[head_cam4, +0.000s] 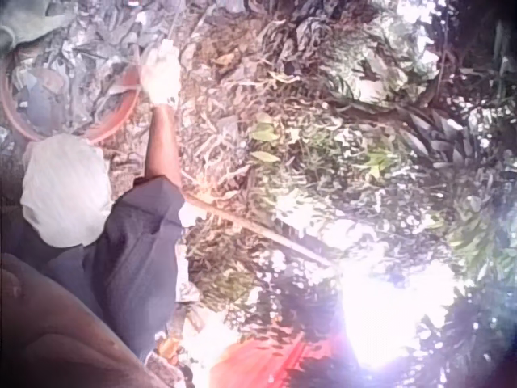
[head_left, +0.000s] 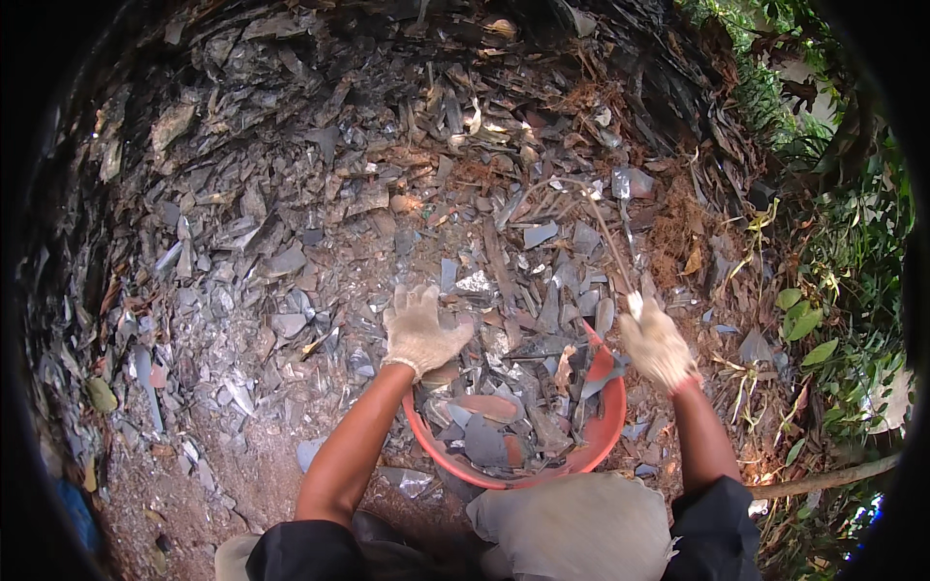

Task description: The person collects broken glass and debris from the ground using a red dustpan and gloved hands, then transfers the contents into a white sack.

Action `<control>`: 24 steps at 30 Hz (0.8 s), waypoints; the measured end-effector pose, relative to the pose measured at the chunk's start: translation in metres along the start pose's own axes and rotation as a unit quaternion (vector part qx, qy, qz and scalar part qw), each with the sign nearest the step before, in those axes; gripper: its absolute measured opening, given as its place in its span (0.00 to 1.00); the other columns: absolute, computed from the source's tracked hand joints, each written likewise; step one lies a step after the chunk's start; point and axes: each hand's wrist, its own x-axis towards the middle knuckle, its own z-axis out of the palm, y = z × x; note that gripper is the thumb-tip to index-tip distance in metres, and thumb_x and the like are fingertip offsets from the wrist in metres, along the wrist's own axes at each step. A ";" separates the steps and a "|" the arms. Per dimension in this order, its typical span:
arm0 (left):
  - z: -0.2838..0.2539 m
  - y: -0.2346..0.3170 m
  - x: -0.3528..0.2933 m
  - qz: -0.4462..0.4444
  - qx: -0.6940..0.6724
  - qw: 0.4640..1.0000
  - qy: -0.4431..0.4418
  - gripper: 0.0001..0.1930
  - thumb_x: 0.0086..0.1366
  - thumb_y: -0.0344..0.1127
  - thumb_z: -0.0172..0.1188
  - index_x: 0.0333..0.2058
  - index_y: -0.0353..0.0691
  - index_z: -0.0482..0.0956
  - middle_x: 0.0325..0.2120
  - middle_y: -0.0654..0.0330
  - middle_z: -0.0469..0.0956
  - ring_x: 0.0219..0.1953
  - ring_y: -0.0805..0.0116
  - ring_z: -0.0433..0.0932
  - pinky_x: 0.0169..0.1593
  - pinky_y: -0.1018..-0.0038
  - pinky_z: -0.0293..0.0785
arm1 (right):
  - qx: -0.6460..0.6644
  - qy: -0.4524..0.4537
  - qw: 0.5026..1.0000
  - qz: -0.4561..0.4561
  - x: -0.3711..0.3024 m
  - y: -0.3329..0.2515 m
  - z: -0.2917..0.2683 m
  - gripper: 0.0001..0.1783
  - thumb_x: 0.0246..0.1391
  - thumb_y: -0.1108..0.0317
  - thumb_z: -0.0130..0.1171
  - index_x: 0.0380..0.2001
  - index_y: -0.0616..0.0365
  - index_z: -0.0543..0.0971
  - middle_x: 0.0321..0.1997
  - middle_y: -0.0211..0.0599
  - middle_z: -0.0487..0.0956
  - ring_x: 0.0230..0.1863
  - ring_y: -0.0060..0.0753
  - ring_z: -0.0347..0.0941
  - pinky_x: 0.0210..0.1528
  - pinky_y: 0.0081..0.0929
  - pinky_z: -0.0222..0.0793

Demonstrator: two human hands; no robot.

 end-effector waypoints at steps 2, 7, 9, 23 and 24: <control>0.003 0.019 0.011 0.028 0.034 0.999 -0.029 0.57 0.52 0.74 0.61 0.69 0.35 0.63 0.72 0.44 0.60 0.76 0.36 0.47 0.74 0.40 0.45 | -0.035 0.025 0.999 -0.028 0.086 0.013 0.049 0.25 0.67 0.57 0.49 0.53 0.71 0.67 0.41 0.65 0.83 0.46 0.67 0.81 0.49 0.56 0.75; 0.017 0.020 0.048 0.023 0.058 0.995 -0.081 0.61 0.48 0.74 0.64 0.72 0.38 0.58 0.75 0.46 0.54 0.77 0.36 0.41 0.73 0.33 0.39 | 0.005 -0.120 0.993 0.007 0.112 -0.002 0.145 0.23 0.60 0.69 0.50 0.56 0.71 0.67 0.51 0.66 0.81 0.55 0.69 0.78 0.62 0.50 0.72; 0.006 0.016 0.061 0.016 0.050 0.991 -0.119 0.62 0.45 0.74 0.65 0.71 0.38 0.61 0.74 0.48 0.56 0.77 0.38 0.43 0.74 0.33 0.38 | 0.000 -0.137 0.991 -0.012 0.078 -0.023 0.124 0.23 0.60 0.69 0.50 0.55 0.74 0.65 0.50 0.74 0.79 0.55 0.71 0.77 0.61 0.53 0.71; 0.036 0.048 -0.011 0.315 -0.070 0.923 -0.208 0.37 0.42 0.61 0.73 0.44 0.38 0.80 0.46 0.50 0.77 0.54 0.48 0.73 0.59 0.56 0.65 | -0.043 -0.116 0.986 0.108 -0.112 0.043 0.100 0.18 0.62 0.58 0.58 0.46 0.60 0.70 0.30 0.57 0.81 0.32 0.64 0.80 0.35 0.60 0.73; 0.039 0.034 -0.026 0.330 -0.107 0.924 -0.162 0.29 0.45 0.58 0.71 0.38 0.41 0.81 0.41 0.53 0.77 0.48 0.49 0.75 0.54 0.59 0.65 | -0.014 -0.127 0.989 0.074 -0.123 0.069 0.105 0.18 0.61 0.60 0.59 0.46 0.61 0.70 0.30 0.57 0.81 0.32 0.64 0.80 0.35 0.59 0.73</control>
